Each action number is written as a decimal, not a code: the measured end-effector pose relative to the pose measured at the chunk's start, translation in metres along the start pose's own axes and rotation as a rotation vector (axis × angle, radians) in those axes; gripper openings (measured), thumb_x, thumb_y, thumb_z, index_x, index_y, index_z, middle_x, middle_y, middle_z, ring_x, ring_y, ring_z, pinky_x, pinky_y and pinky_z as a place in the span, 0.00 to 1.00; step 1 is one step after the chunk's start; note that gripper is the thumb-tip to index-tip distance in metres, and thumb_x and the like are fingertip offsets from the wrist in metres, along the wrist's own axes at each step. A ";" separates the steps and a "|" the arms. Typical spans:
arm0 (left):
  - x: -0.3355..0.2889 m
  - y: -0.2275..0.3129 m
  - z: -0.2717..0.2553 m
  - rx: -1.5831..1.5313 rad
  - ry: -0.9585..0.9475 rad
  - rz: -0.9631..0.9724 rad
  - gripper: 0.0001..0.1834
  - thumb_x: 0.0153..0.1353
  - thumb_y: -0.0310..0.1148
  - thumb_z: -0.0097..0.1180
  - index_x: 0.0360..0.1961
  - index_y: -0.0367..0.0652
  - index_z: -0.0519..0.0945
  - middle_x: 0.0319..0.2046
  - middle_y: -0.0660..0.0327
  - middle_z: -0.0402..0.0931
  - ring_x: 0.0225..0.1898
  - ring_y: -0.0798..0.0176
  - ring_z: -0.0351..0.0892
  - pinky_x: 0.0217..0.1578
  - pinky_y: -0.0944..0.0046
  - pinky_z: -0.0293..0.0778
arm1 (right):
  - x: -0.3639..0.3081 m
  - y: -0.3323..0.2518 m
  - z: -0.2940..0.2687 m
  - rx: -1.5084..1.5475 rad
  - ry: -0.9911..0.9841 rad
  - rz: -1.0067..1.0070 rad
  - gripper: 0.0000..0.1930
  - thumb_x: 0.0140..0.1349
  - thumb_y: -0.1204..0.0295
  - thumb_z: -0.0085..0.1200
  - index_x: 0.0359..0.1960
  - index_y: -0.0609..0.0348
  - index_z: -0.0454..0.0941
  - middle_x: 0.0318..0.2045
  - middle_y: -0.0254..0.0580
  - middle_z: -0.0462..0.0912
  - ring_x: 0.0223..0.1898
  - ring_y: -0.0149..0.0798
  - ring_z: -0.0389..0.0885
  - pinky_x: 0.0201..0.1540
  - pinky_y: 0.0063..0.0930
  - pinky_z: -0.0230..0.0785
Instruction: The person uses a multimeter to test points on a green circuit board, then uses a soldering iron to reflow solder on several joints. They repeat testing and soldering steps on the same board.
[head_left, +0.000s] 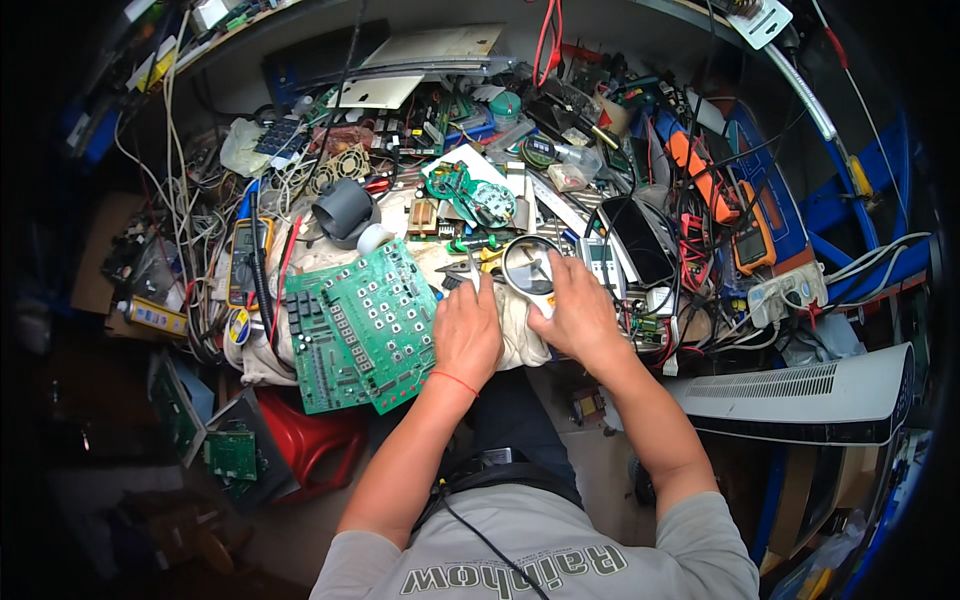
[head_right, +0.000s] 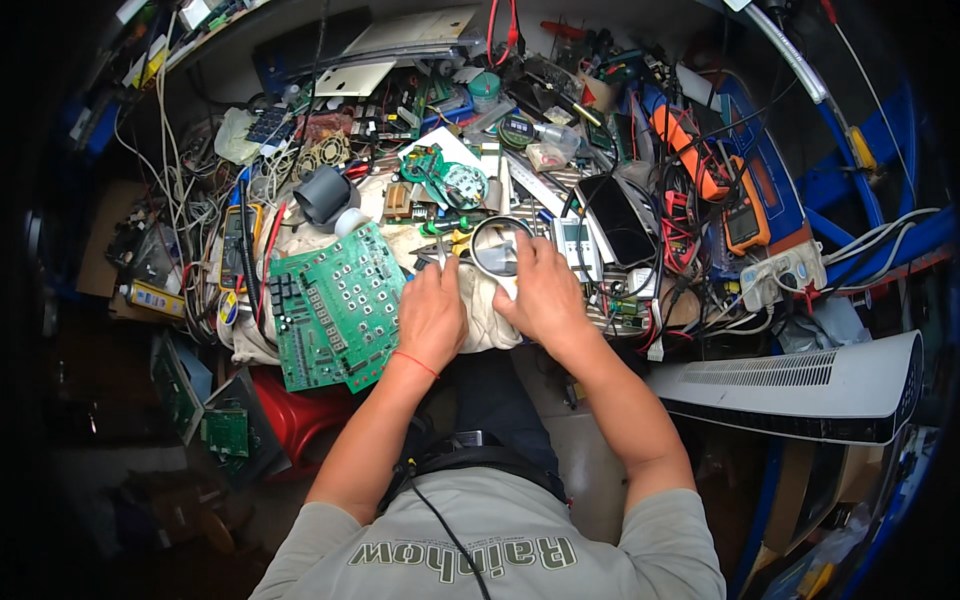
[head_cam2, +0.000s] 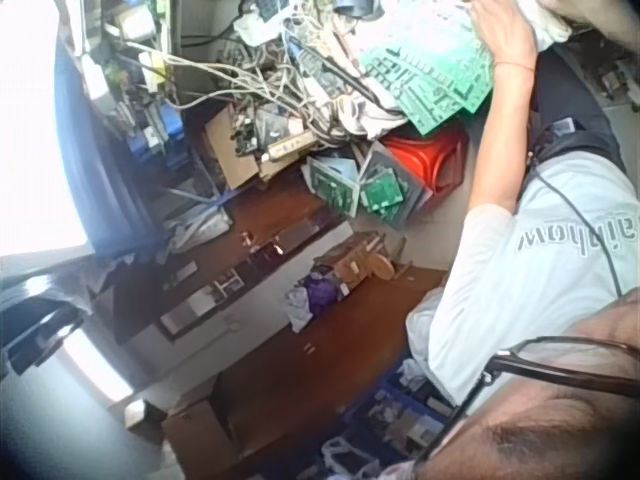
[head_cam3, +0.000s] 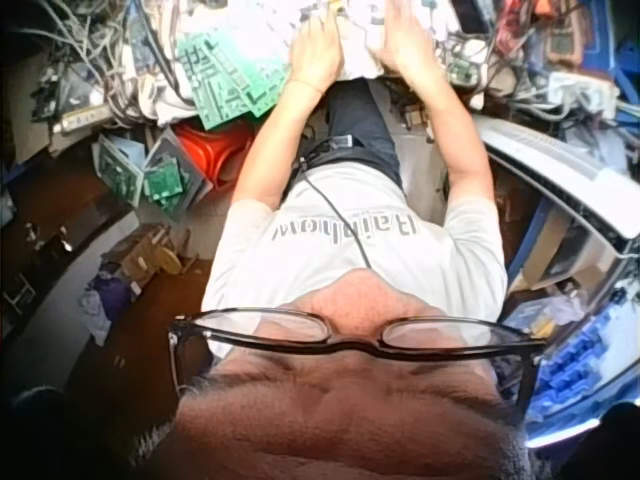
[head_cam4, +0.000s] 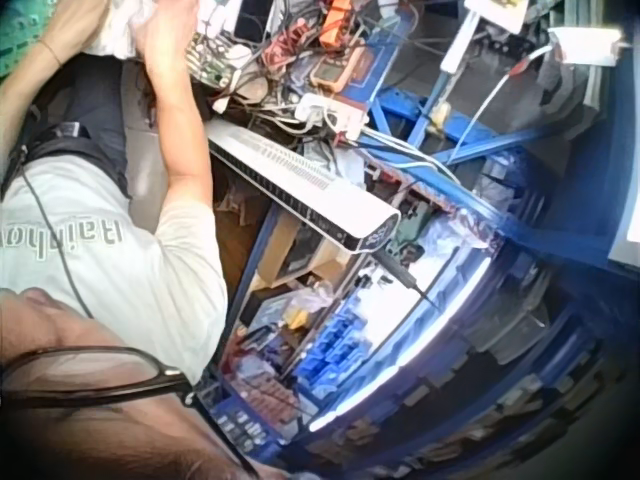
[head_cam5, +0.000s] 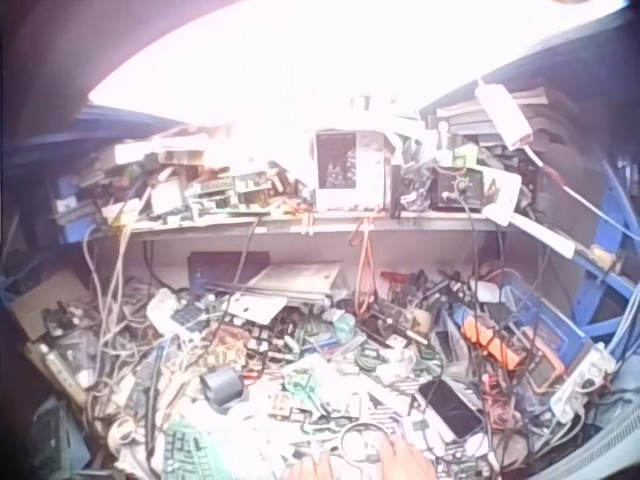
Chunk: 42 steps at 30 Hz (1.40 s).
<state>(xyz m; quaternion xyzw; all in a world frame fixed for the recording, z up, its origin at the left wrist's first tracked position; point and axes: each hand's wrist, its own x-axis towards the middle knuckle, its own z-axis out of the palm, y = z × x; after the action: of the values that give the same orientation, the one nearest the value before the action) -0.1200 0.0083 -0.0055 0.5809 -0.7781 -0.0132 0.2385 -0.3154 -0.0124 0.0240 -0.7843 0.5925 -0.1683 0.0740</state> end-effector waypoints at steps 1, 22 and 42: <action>0.000 0.000 0.004 0.015 -0.005 0.009 0.28 0.62 0.25 0.55 0.65 0.33 0.75 0.43 0.49 0.76 0.45 0.44 0.79 0.48 0.47 0.75 | 0.001 0.005 -0.002 0.043 0.072 0.015 0.45 0.58 0.59 0.71 0.73 0.70 0.65 0.59 0.61 0.76 0.57 0.62 0.81 0.60 0.49 0.78; -0.107 -0.075 -0.126 -0.665 0.344 -0.563 0.15 0.78 0.29 0.57 0.60 0.34 0.81 0.49 0.53 0.88 0.50 0.62 0.86 0.54 0.61 0.79 | 0.086 0.058 0.010 -0.166 0.120 0.157 0.33 0.66 0.48 0.63 0.66 0.58 0.80 0.60 0.56 0.82 0.59 0.59 0.84 0.60 0.51 0.78; -0.194 -0.099 -0.132 -0.351 0.477 -0.593 0.08 0.70 0.21 0.61 0.48 0.36 0.86 0.46 0.52 0.84 0.44 0.54 0.86 0.46 0.60 0.82 | -0.022 -0.118 0.034 0.347 -0.065 -0.699 0.20 0.59 0.77 0.67 0.54 0.55 0.82 0.55 0.44 0.83 0.59 0.53 0.80 0.60 0.47 0.74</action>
<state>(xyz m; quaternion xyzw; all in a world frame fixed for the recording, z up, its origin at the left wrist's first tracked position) 0.0611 0.1863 0.0128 0.7170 -0.4861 -0.0786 0.4934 -0.2015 0.0396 0.0257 -0.9196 0.2496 -0.2560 0.1625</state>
